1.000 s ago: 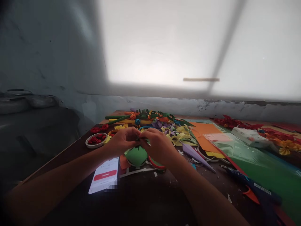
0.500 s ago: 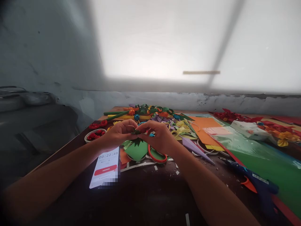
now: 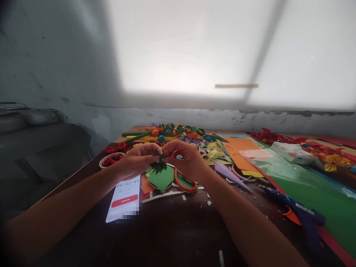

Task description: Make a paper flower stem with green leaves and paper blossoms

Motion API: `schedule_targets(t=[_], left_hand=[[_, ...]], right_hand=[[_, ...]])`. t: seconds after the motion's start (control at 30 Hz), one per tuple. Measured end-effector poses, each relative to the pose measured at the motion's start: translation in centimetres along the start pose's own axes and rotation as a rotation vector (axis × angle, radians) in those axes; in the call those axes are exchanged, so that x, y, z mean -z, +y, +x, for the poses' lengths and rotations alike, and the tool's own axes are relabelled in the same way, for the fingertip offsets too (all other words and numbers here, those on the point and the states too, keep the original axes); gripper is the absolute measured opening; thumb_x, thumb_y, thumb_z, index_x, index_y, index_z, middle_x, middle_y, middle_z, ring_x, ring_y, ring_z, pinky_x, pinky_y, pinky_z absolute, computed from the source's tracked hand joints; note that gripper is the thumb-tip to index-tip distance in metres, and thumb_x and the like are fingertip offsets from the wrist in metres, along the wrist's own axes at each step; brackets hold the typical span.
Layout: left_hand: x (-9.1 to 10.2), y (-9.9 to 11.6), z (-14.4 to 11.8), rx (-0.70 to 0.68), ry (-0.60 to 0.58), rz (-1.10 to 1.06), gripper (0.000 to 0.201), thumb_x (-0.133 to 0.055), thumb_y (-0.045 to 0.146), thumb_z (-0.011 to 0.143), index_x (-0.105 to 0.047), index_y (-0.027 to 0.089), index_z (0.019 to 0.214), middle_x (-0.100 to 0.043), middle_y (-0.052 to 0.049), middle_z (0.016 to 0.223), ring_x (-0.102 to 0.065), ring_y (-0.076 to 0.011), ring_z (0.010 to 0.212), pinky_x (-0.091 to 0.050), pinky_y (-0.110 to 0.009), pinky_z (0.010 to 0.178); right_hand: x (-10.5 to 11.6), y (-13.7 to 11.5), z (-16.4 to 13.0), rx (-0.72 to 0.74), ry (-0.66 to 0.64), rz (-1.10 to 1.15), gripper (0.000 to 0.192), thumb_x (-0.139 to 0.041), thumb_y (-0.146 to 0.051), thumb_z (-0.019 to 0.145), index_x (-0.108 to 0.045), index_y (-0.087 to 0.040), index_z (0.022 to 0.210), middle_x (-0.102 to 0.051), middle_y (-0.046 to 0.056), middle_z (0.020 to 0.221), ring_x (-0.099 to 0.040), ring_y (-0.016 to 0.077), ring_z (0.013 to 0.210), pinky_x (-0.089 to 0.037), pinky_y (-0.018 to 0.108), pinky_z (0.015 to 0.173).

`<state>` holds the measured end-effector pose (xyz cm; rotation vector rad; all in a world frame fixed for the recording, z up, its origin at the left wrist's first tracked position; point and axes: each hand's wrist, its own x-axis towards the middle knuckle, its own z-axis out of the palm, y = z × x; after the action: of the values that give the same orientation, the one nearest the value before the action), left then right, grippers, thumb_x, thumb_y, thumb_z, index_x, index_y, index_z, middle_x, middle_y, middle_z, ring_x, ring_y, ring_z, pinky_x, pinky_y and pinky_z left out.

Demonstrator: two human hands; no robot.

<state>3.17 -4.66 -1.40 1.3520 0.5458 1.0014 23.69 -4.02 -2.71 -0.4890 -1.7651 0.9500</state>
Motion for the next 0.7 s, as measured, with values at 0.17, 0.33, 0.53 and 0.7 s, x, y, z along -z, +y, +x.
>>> schedule_targets(t=[0.17, 0.33, 0.53, 0.7], left_hand=[[0.0, -0.5, 0.2, -0.073, 0.098, 0.125, 0.028, -0.087, 0.028, 0.071, -0.070, 0.013, 0.088, -0.066, -0.001, 0.077, -0.059, -0.0099, 0.069, -0.045, -0.021, 0.064], [0.0, -1.0, 0.3, -0.201, 0.173, 0.547, 0.017, -0.077, 0.027, 0.078, -0.068, 0.016, 0.088, -0.070, -0.003, 0.085, -0.066, -0.0161, 0.079, -0.052, -0.027, 0.075], [0.1, -1.2, 0.2, -0.246, 0.157, 0.627, 0.013, -0.073, 0.026, 0.081, -0.068, 0.016, 0.088, -0.070, -0.004, 0.085, -0.066, -0.0165, 0.080, -0.054, -0.027, 0.075], [0.9, -0.1, 0.2, -0.106, -0.026, 0.443, 0.022, -0.077, 0.033, 0.081, -0.070, 0.013, 0.088, -0.067, -0.003, 0.078, -0.064, -0.0135, 0.071, -0.053, -0.025, 0.066]], right_hand=[[-0.8, 0.3, 0.1, -0.018, 0.155, -0.073, 0.019, -0.083, -0.021, 0.074, -0.069, -0.022, 0.087, -0.071, 0.001, 0.084, -0.063, 0.0150, 0.074, -0.050, 0.030, 0.070], [-1.0, 0.5, 0.1, -0.106, 0.230, -0.151, 0.017, -0.081, -0.025, 0.074, -0.067, -0.021, 0.082, -0.072, 0.001, 0.079, -0.066, 0.0167, 0.074, -0.053, 0.030, 0.071], [-0.7, 0.6, 0.0, -0.191, 0.115, -0.271, 0.013, -0.079, -0.029, 0.076, -0.076, -0.020, 0.085, -0.077, 0.004, 0.084, -0.070, 0.0194, 0.076, -0.055, 0.034, 0.073], [-0.3, 0.3, 0.1, -0.250, 0.037, -0.046, 0.022, -0.087, -0.034, 0.070, -0.078, -0.019, 0.084, -0.078, 0.004, 0.084, -0.072, 0.0202, 0.079, -0.058, 0.036, 0.078]])
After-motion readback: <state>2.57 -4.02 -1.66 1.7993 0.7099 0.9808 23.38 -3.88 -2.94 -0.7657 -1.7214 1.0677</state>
